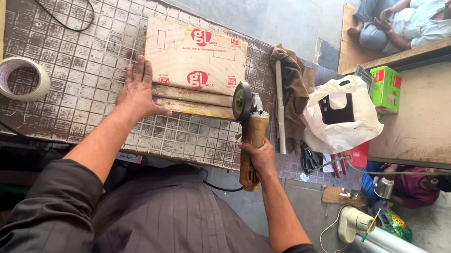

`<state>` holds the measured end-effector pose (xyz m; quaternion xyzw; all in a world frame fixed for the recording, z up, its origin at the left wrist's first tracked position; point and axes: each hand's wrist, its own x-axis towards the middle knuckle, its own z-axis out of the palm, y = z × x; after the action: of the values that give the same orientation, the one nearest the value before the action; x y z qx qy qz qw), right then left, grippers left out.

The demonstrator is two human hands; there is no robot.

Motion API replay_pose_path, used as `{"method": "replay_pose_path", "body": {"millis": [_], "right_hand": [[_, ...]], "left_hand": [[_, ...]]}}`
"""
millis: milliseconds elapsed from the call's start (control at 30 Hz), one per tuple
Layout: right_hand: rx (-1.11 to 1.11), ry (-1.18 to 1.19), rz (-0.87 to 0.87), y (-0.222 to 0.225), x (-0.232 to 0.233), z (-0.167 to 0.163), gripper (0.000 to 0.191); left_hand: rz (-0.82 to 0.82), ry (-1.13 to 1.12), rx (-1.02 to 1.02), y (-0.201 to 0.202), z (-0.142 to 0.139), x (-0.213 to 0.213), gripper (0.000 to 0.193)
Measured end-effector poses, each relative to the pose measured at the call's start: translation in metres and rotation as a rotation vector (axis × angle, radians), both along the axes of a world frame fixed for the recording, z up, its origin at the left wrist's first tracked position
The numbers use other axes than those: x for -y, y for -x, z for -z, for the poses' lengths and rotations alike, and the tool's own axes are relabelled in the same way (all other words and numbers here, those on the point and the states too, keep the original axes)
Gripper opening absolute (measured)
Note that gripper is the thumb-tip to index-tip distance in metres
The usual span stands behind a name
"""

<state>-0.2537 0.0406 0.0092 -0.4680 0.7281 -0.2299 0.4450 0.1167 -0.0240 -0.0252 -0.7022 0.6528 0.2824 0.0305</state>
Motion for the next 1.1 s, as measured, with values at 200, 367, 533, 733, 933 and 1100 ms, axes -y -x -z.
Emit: {"method": "replay_pose_path", "body": {"millis": [200,367,533,733,933,1100], "right_hand": [[-0.118,-0.042,-0.011,0.0,-0.001,-0.001,0.05],[-0.091,-0.047,0.002,0.001,-0.001,0.002,0.05],[-0.081,-0.054,0.012,0.001,0.0,0.004,0.051],[-0.043,-0.069,0.039,-0.006,0.002,-0.004,0.052],[-0.16,-0.063,0.011,-0.007,0.005,-0.001,0.054],[-0.136,0.011,0.04,-0.007,0.005,0.001,0.055]], "left_hand": [[-0.005,-0.084,0.014,0.004,-0.004,0.002,0.167],[0.069,-0.053,0.107,0.004,-0.001,0.006,0.165],[0.167,-0.048,0.193,0.005,0.0,0.009,0.162],[0.11,-0.063,0.155,0.005,-0.009,0.011,0.161],[0.058,-0.001,0.17,0.007,-0.009,0.01,0.164],[0.087,0.06,0.203,0.011,-0.012,0.013,0.16]]}}
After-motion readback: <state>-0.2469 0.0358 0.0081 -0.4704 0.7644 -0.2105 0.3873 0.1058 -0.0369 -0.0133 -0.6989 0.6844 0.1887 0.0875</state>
